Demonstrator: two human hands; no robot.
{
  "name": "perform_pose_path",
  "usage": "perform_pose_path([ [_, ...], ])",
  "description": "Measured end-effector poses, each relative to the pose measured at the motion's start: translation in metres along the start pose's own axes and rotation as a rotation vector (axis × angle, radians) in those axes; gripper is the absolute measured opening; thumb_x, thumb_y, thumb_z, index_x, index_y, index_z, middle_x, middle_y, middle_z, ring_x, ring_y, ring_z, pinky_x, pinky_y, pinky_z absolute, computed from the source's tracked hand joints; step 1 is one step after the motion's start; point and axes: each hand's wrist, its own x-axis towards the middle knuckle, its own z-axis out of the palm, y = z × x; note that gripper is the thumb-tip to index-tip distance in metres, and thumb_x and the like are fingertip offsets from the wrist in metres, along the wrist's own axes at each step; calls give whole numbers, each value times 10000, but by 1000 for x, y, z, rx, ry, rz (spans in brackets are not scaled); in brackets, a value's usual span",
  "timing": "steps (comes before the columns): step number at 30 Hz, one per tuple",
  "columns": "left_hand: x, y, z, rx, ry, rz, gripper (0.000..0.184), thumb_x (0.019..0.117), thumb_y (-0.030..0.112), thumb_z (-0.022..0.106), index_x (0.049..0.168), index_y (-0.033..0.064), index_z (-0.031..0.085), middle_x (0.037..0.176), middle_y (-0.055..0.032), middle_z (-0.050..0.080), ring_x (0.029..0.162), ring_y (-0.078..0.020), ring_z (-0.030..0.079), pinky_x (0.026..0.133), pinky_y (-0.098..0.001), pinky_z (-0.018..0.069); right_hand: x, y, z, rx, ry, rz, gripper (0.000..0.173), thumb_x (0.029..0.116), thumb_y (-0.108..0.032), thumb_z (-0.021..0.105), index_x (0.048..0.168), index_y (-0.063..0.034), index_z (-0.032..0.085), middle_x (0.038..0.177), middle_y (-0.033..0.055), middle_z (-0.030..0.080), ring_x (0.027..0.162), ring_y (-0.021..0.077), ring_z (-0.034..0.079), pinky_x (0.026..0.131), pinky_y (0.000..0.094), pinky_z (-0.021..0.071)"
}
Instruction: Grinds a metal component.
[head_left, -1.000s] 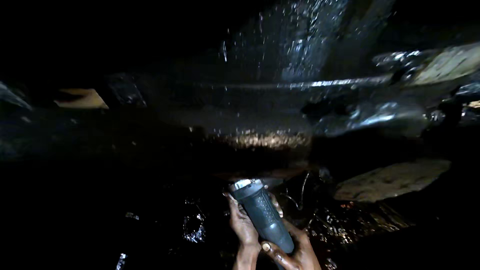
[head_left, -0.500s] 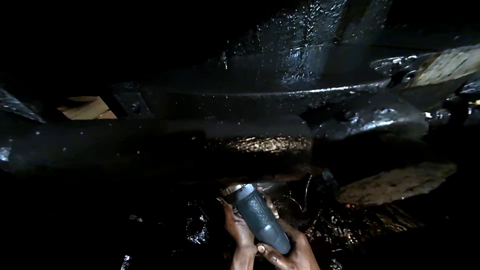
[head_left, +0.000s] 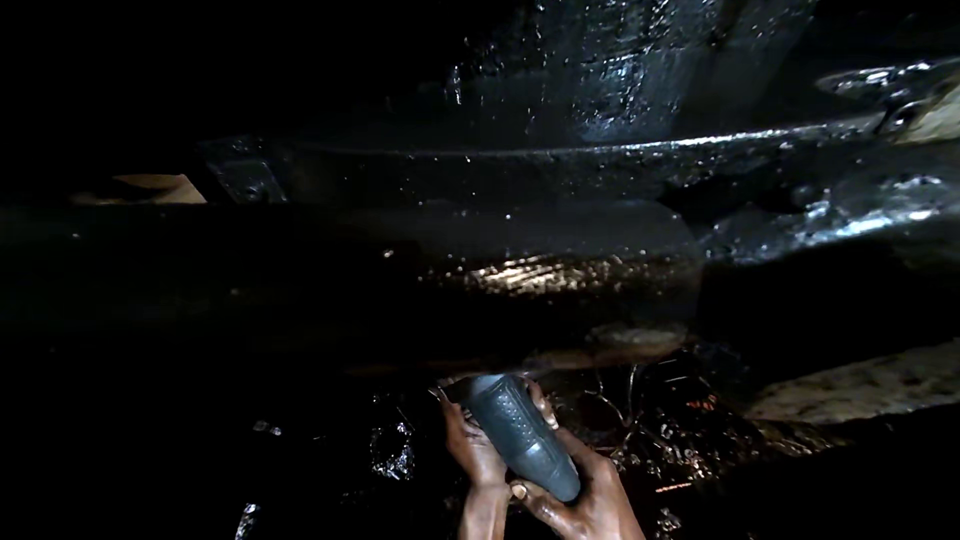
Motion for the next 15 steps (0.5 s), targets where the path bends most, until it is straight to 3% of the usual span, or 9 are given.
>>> perform_pose_path([
  [3, 0, -2, 0, 38, 42, 30, 704, 1058, 590, 84, 998, 106, 592, 757, -27, 687, 698, -150, 699, 617, -371, 605, 0, 1, -1, -12, -1, 7, 648, 731, -588, 823, 1112, -77, 705, 918, -19, 751, 835, 10, 712, 776, 258, 613],
  [5, -1, -1, 5, 31, 92, 60, 687, 1077, 543, 92, 950, 115, 614, 730, 0, 700, 683, -109, 706, 611, -323, 609, 0, 1, -1, -1, -6, 10, 647, 728, -589, 824, 1109, -79, 708, 918, -19, 749, 834, 14, 711, 774, 267, 616],
  [8, -3, 1, 8, 90, 167, 110, 570, 1104, 428, 90, 1040, 104, 555, 765, 42, 659, 737, -36, 675, 668, -251, 589, 1, 2, -1, 6, -8, -2, 638, 732, -584, 823, 1108, -81, 710, 928, -21, 750, 842, 11, 709, 780, 259, 615],
  [10, -4, 2, 10, 115, 215, 138, 526, 1113, 390, 118, 1031, 105, 553, 759, 56, 651, 729, -19, 668, 670, -229, 585, 2, 3, 0, 2, -7, -3, 647, 725, -593, 822, 1106, -82, 708, 928, -21, 749, 841, 10, 709, 777, 263, 614],
  [15, -1, 0, 4, 114, 153, 89, 664, 1082, 527, 85, 1051, 94, 587, 789, 5, 686, 747, -92, 694, 665, -306, 601, 1, 1, 0, -6, -19, 19, 643, 724, -591, 825, 1121, -99, 708, 932, -26, 751, 845, 16, 712, 779, 275, 617],
])
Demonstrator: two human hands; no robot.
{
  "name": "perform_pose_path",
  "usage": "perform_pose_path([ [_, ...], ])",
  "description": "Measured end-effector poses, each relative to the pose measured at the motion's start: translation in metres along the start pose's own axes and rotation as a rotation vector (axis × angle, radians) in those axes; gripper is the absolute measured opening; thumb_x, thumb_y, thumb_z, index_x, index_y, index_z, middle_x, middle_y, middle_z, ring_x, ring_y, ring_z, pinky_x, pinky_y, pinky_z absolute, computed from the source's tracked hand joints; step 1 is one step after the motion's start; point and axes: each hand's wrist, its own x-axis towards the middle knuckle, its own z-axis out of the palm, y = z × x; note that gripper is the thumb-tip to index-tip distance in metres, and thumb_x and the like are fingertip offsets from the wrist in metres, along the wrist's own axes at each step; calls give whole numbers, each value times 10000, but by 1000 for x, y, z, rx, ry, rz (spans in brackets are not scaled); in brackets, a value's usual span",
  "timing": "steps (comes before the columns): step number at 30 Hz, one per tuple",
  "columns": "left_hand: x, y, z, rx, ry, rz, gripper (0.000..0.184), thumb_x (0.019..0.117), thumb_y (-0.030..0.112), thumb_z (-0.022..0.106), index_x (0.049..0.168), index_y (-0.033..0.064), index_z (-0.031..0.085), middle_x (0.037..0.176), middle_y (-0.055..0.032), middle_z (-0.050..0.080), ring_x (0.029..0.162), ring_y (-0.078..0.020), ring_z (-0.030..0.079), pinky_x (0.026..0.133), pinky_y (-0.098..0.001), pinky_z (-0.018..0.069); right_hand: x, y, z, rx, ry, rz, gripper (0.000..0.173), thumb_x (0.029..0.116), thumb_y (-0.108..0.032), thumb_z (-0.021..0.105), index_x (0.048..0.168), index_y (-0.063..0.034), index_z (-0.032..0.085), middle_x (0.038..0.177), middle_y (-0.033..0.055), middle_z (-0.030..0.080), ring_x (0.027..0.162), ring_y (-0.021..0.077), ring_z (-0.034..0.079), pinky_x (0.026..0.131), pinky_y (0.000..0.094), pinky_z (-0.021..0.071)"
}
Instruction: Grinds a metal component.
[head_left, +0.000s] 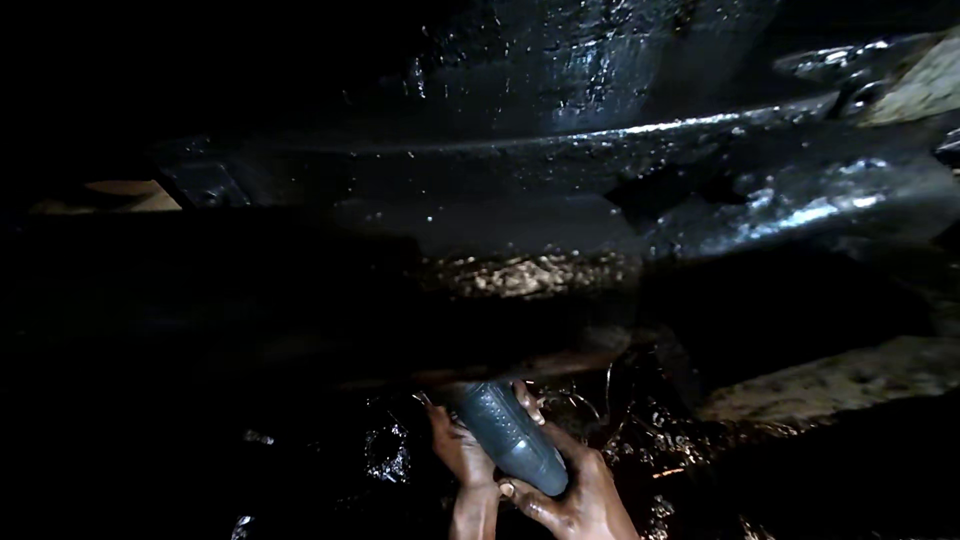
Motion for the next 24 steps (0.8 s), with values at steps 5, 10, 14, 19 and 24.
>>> perform_pose_path([
  [5, 7, -6, -10, -117, -154, -120, 847, 984, 736, 57, 956, 100, 615, 722, -67, 682, 657, -200, 693, 577, -399, 592, -1, 0, 1, 9, 1, 4, 637, 720, -591, 828, 1117, -107, 710, 936, -31, 752, 853, 17, 713, 785, 283, 619],
  [10, 15, -13, -22, -196, -311, -194, 1031, 854, 888, 46, 1018, 66, 648, 729, -107, 655, 629, -240, 657, 558, -422, 564, -1, 0, 1, -5, -5, 22, 635, 722, -614, 821, 1108, -122, 710, 923, -30, 749, 843, 30, 714, 773, 301, 619],
  [14, 10, -7, -15, -77, -151, -122, 889, 982, 721, 6, 1030, 80, 620, 756, -63, 670, 677, -187, 676, 590, -389, 581, -1, 1, 2, -12, 0, 10, 660, 721, -642, 804, 1106, -115, 710, 917, -19, 747, 837, 36, 714, 761, 303, 616],
  [19, 11, -8, -17, -58, -141, -85, 831, 1001, 701, 39, 1053, 100, 611, 798, -48, 671, 718, -173, 678, 620, -384, 587, -1, 2, 2, -27, 3, 6, 678, 713, -660, 800, 1116, -122, 713, 931, -24, 750, 850, 32, 714, 777, 304, 617],
  [24, 12, -6, -17, -113, -240, -148, 938, 939, 787, 20, 1029, 88, 640, 746, -75, 670, 654, -199, 676, 575, -391, 584, 0, 3, 4, -20, 7, -9, 661, 723, -649, 803, 1113, -123, 711, 926, -30, 749, 852, 20, 712, 774, 291, 616],
])
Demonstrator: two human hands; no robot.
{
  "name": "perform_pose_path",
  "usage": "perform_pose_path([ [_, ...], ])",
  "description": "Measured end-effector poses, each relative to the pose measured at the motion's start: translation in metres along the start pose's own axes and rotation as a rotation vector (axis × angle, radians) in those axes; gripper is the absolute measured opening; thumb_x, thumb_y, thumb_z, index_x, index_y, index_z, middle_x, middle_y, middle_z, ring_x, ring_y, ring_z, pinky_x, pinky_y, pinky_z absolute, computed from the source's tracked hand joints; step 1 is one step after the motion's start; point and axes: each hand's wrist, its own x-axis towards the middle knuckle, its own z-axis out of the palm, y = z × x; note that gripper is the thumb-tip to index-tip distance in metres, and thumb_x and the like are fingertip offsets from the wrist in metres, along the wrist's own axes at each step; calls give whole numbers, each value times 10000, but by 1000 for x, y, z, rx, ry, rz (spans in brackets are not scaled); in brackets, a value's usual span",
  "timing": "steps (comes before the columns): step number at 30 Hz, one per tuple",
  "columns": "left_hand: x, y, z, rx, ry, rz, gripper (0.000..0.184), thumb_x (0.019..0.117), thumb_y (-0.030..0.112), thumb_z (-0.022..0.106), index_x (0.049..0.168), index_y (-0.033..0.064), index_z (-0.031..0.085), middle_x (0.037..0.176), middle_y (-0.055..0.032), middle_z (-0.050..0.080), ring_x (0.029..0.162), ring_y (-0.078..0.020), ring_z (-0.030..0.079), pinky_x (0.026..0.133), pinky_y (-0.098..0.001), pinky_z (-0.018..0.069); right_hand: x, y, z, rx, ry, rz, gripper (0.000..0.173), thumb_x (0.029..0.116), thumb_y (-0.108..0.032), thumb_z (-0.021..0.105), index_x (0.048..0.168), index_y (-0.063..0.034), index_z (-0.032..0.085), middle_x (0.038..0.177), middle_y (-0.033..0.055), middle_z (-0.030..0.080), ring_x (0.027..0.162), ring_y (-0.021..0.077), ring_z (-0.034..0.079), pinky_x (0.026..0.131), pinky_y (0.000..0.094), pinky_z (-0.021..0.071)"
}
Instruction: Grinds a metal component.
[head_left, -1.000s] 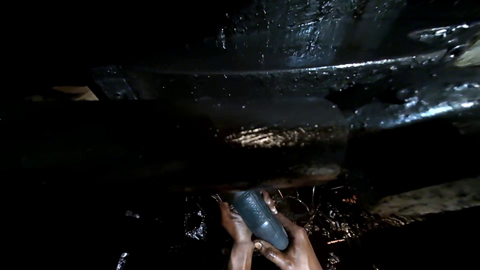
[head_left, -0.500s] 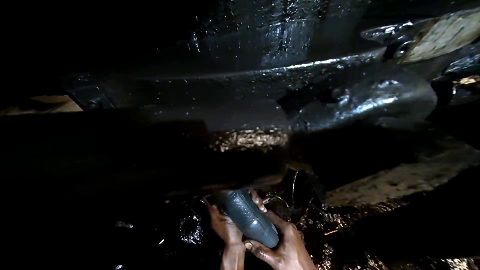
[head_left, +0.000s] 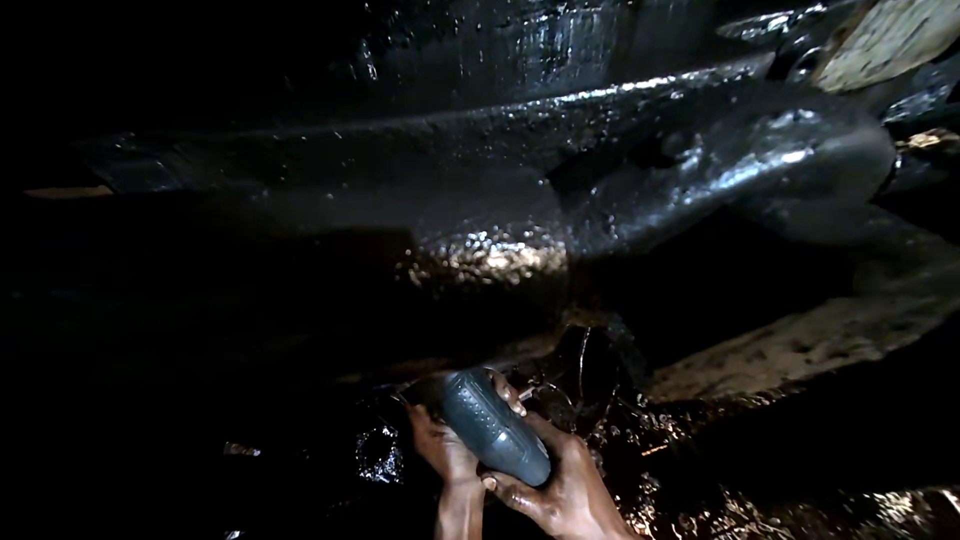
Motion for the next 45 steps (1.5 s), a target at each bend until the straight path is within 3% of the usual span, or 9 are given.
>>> perform_pose_path([
  [4, 3, -1, -5, -116, -215, -89, 1067, 807, 928, 69, 1028, 82, 680, 711, -108, 658, 619, -249, 659, 571, -421, 567, 0, 1, 2, -7, 5, 2, 671, 718, -673, 793, 1107, -133, 710, 922, -35, 747, 847, 20, 710, 764, 298, 618],
  [6, 3, -1, -6, -117, -194, -73, 1040, 826, 912, 70, 1026, 87, 670, 713, -104, 655, 617, -244, 659, 565, -418, 568, 0, 1, 2, -14, 0, 6, 671, 717, -672, 792, 1107, -133, 711, 920, -35, 745, 844, 23, 709, 761, 301, 615],
  [10, 1, 0, -2, 23, 35, 31, 905, 937, 798, 39, 1004, 121, 636, 740, -50, 663, 649, -178, 668, 578, -381, 580, 1, -1, 2, -10, -13, 22, 661, 714, -655, 805, 1122, -144, 711, 933, -43, 749, 852, 22, 711, 770, 306, 619],
  [15, 3, -3, -8, -76, -108, -9, 992, 872, 870, 56, 1031, 96, 655, 729, -90, 646, 615, -226, 646, 551, -405, 558, 1, 2, 3, -8, -9, 3, 666, 719, -663, 801, 1125, -142, 710, 935, -42, 748, 859, 17, 709, 774, 299, 619],
  [19, 3, -2, -9, -10, -33, 36, 941, 910, 821, 16, 1019, 111, 623, 732, -60, 650, 633, -200, 657, 567, -391, 570, 1, 0, 1, -21, -23, 18, 678, 713, -692, 786, 1108, -147, 710, 923, -39, 744, 851, 23, 708, 762, 307, 615],
  [24, 3, -1, -8, -63, -127, -21, 1027, 836, 898, 27, 1005, 92, 640, 692, -90, 634, 591, -239, 640, 540, -423, 555, 0, 2, 3, -23, -17, 12, 699, 706, -702, 787, 1116, -142, 710, 919, -35, 746, 839, 28, 710, 756, 311, 617],
  [27, 0, 1, -4, -31, -76, 28, 981, 899, 822, -13, 981, 97, 644, 679, -73, 655, 579, -213, 661, 529, -389, 574, 0, 2, 3, -23, -13, 14, 701, 702, -701, 787, 1113, -137, 712, 920, -26, 746, 847, 44, 713, 763, 328, 617],
  [31, 3, -1, -8, -54, -154, -41, 1049, 799, 931, 35, 985, 102, 650, 686, -80, 635, 588, -223, 638, 540, -401, 553, 1, -1, 3, -47, -5, 14, 689, 699, -685, 792, 1116, -142, 713, 915, -29, 747, 842, 41, 714, 757, 329, 616],
  [45, 6, 0, -9, -88, -267, -38, 1034, 790, 941, 79, 1000, 119, 671, 688, -61, 627, 594, -213, 630, 556, -393, 548, 1, -2, 2, -102, -2, 12, 701, 694, -721, 773, 1099, -153, 705, 877, -31, 736, 804, 55, 710, 711, 349, 611],
])
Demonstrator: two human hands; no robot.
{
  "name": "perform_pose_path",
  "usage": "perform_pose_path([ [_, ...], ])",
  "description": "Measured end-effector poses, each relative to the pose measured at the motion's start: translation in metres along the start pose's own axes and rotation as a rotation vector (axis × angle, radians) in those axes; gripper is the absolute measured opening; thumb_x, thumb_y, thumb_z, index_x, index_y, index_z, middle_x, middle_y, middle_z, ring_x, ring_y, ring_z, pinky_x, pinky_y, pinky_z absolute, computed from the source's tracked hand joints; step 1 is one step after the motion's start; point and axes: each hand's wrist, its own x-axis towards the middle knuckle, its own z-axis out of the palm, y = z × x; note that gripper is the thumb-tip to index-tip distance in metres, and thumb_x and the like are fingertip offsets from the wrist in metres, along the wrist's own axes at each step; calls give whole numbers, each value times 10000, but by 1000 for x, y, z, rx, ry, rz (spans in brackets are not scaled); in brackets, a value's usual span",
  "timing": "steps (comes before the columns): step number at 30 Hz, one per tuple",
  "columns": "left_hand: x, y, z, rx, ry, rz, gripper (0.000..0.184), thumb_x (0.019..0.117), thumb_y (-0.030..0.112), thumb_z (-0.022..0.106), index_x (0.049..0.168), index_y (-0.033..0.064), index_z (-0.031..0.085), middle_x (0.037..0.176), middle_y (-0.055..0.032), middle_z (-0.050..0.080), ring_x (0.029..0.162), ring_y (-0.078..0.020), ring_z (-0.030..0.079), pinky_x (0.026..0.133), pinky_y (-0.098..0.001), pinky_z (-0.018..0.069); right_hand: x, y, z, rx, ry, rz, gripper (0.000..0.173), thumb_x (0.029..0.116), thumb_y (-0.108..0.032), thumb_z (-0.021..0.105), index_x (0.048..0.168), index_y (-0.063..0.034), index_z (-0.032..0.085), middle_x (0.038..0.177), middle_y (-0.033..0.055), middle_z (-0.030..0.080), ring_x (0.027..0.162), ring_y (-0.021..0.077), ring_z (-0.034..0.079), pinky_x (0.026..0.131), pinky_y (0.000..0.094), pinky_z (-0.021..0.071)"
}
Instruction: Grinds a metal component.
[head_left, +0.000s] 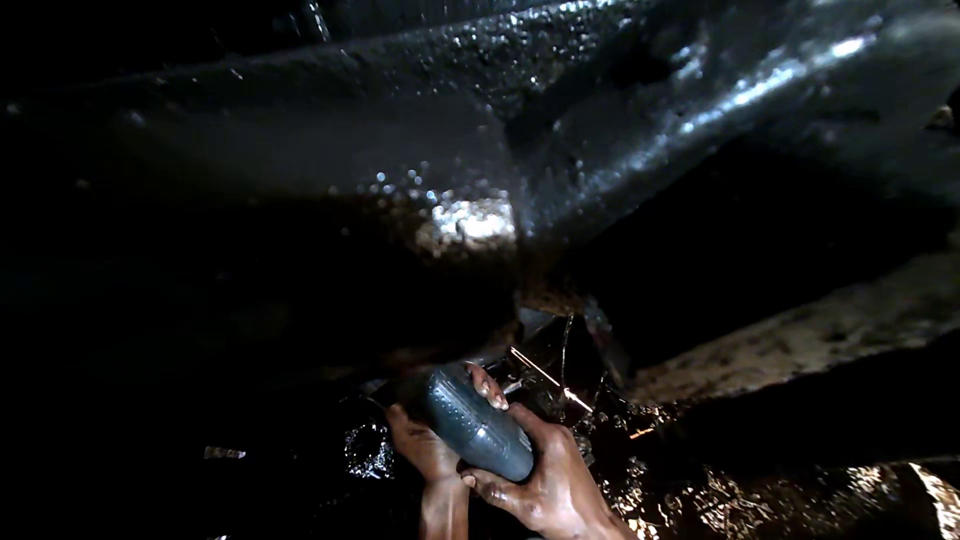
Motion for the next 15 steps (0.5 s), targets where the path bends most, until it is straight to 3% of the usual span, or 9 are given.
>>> perform_pose_path([
  [4, 2, 0, -4, -42, -71, -20, 1051, 734, 981, 119, 993, 113, 652, 688, -72, 620, 605, -234, 629, 582, -416, 550, 1, -2, -1, -5, -1, -8, 695, 699, -720, 772, 1098, -155, 706, 876, -29, 738, 803, 55, 711, 709, 347, 612],
  [8, 2, 2, -3, -62, -130, -22, 1019, 743, 974, 164, 981, 120, 666, 699, -58, 626, 618, -227, 637, 589, -412, 553, 0, -3, 0, -11, -8, 3, 696, 694, -724, 772, 1093, -157, 706, 869, -26, 736, 795, 65, 712, 702, 359, 608],
  [12, 1, 4, -2, -34, -39, -12, 1038, 759, 965, 105, 983, 113, 656, 699, -58, 614, 616, -221, 624, 581, -412, 545, 1, -4, 1, 3, 6, -6, 705, 697, -736, 766, 1091, -154, 705, 866, -29, 735, 789, 59, 710, 697, 354, 611],
  [15, 2, 4, -2, -25, -52, 0, 1029, 759, 963, 132, 1003, 119, 669, 701, -49, 624, 614, -210, 631, 577, -405, 549, 1, -5, -1, -4, -8, -2, 698, 704, -724, 768, 1103, -154, 707, 878, -25, 738, 803, 61, 710, 710, 355, 607],
])
